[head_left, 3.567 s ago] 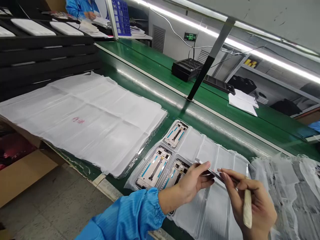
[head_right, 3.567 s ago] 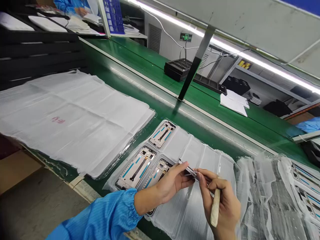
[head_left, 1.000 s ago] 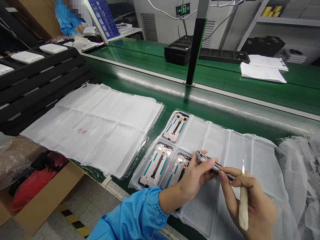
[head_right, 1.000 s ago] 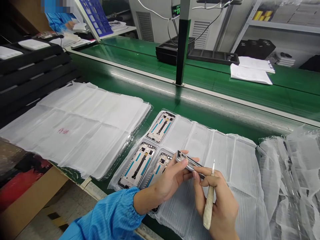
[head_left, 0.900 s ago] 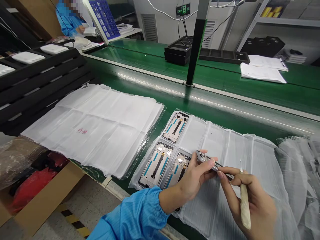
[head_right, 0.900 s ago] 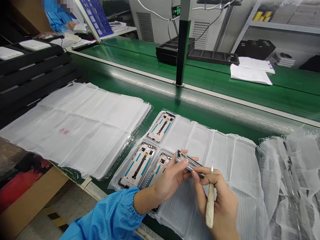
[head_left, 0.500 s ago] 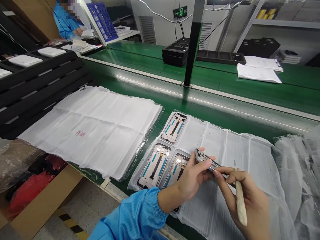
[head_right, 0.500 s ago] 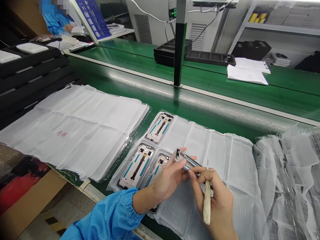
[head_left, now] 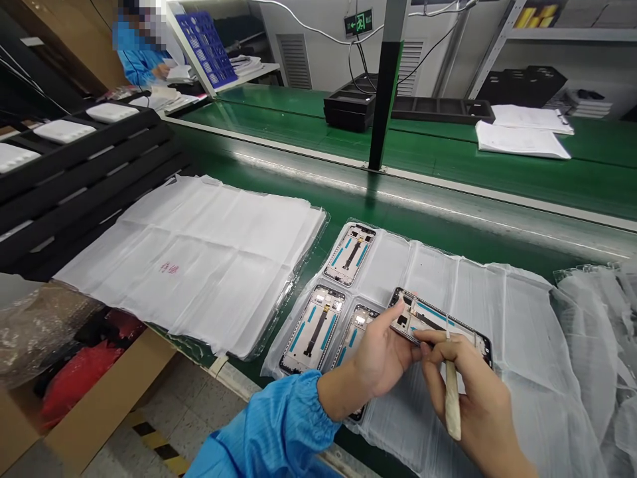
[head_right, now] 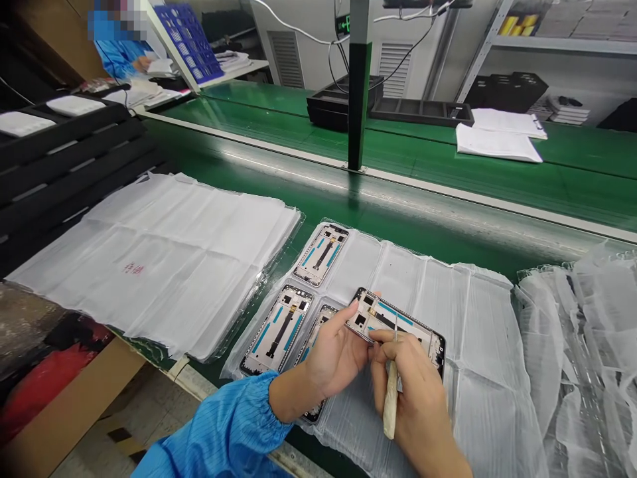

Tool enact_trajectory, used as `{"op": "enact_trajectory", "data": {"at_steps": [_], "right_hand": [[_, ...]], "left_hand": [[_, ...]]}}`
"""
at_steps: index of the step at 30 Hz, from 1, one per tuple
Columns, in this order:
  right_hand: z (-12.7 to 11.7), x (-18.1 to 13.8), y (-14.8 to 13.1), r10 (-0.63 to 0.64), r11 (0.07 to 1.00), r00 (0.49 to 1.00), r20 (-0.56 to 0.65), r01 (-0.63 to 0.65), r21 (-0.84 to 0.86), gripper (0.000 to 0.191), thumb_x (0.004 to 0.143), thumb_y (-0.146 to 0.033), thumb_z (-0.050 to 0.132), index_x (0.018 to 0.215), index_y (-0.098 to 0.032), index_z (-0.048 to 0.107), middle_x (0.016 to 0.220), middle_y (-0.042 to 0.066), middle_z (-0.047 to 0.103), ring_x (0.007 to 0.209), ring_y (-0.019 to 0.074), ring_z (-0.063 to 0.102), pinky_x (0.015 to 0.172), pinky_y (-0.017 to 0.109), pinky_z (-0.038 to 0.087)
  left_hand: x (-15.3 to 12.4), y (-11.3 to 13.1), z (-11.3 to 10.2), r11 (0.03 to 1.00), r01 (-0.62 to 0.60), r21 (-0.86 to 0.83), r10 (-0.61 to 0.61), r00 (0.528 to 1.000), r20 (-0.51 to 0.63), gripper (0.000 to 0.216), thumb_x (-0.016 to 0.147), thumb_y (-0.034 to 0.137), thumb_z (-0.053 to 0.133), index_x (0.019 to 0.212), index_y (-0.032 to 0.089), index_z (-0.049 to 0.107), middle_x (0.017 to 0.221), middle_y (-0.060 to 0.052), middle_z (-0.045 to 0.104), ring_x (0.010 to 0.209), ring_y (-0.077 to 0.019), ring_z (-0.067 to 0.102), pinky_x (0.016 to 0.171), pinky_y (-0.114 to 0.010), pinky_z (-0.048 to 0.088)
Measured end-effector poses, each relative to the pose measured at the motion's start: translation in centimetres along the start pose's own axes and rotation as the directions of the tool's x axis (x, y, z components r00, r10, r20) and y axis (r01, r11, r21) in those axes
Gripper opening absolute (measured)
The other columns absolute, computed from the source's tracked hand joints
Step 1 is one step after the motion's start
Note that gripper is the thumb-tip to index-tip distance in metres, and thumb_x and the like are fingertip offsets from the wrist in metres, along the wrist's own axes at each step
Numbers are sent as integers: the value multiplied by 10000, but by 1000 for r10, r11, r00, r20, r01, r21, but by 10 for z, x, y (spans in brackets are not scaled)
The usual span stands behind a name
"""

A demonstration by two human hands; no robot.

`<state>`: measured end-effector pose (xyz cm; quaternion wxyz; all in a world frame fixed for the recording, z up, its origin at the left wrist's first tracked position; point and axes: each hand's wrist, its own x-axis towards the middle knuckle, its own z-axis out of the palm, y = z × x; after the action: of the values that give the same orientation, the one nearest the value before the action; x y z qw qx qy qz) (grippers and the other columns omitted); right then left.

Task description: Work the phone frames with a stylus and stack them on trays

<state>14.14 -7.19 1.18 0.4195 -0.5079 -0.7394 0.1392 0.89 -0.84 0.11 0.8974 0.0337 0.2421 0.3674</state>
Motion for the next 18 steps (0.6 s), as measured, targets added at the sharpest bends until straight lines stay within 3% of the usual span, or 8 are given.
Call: {"op": "enact_trajectory", "data": {"at_steps": [3, 8, 11, 13, 15, 16, 18], "right_hand": [[1, 0, 1, 3, 1000, 1000, 4, -3, 3, 120, 1031, -71, 516, 989, -183, 530, 1151, 69, 646, 1086, 186, 640, 850, 279, 538], [1, 2, -1, 11, 1000, 1000, 3, -11, -16, 123, 1051, -89, 531, 978, -188, 525, 1151, 75, 647, 1098, 190, 641, 857, 298, 525], [3, 4, -4, -17, 999, 1000, 8, 17, -32, 123, 1063, -99, 555, 976, -182, 525, 1176, 92, 643, 1095, 187, 642, 867, 296, 526], [3, 7, -7, -34, 999, 999, -24, 33, -37, 96, 1067, -87, 553, 1027, -175, 550, 1203, 86, 641, 1125, 167, 636, 926, 276, 524], [0, 10, -10, -60, 997, 997, -52, 58, -40, 154, 1075, -58, 507, 1166, -154, 586, 1270, 92, 629, 1216, 157, 609, 1038, 260, 499], [-1, 11, -12, -71, 997, 996, -52, 69, -46, 235, 1081, -45, 473, 1264, -139, 586, 1299, 98, 623, 1265, 153, 587, 1088, 252, 476], [-6, 13, -14, -85, 994, 995, -47, 82, -67, 388, 1100, -36, 424, 1469, -111, 522, 1298, 103, 633, 1306, 142, 565, 1127, 231, 452]], "left_hand": [[0, 1, 2, 999, 18, -27, -18, 1000, -8, 640, 644, 514, 922, 1112, 134, 708, 1057, -116, 724, 956, -234, 666, 736, -258, 485], [-1, 1, 2, 996, 28, -82, -30, 999, -32, 791, 551, 674, 946, 1103, 158, 710, 1030, -84, 725, 893, -218, 659, 627, -241, 443], [-1, 1, 1, 991, 2, -135, -4, 1000, -13, 759, 610, 694, 912, 1114, 157, 726, 998, -70, 723, 836, -193, 643, 628, -241, 448], [-1, 1, 2, 990, 0, -142, 1, 1000, 4, 670, 831, 742, 724, 1131, 142, 737, 1013, -93, 724, 824, -193, 645, 663, -260, 476], [0, 3, 4, 992, 19, -124, -22, 1000, -22, 687, 1026, 717, 415, 1114, 121, 746, 1045, -127, 727, 853, -205, 666, 713, -286, 505], [1, 4, 5, 992, 31, -123, -37, 998, -50, 721, 1068, 680, 305, 1096, 114, 751, 1060, -137, 729, 874, -209, 678, 741, -296, 517], [1, 6, 7, 989, 47, -141, -61, 993, -102, 719, 1093, 631, 256, 1086, 118, 761, 1086, -129, 737, 913, -207, 695, 777, -297, 531]]}}
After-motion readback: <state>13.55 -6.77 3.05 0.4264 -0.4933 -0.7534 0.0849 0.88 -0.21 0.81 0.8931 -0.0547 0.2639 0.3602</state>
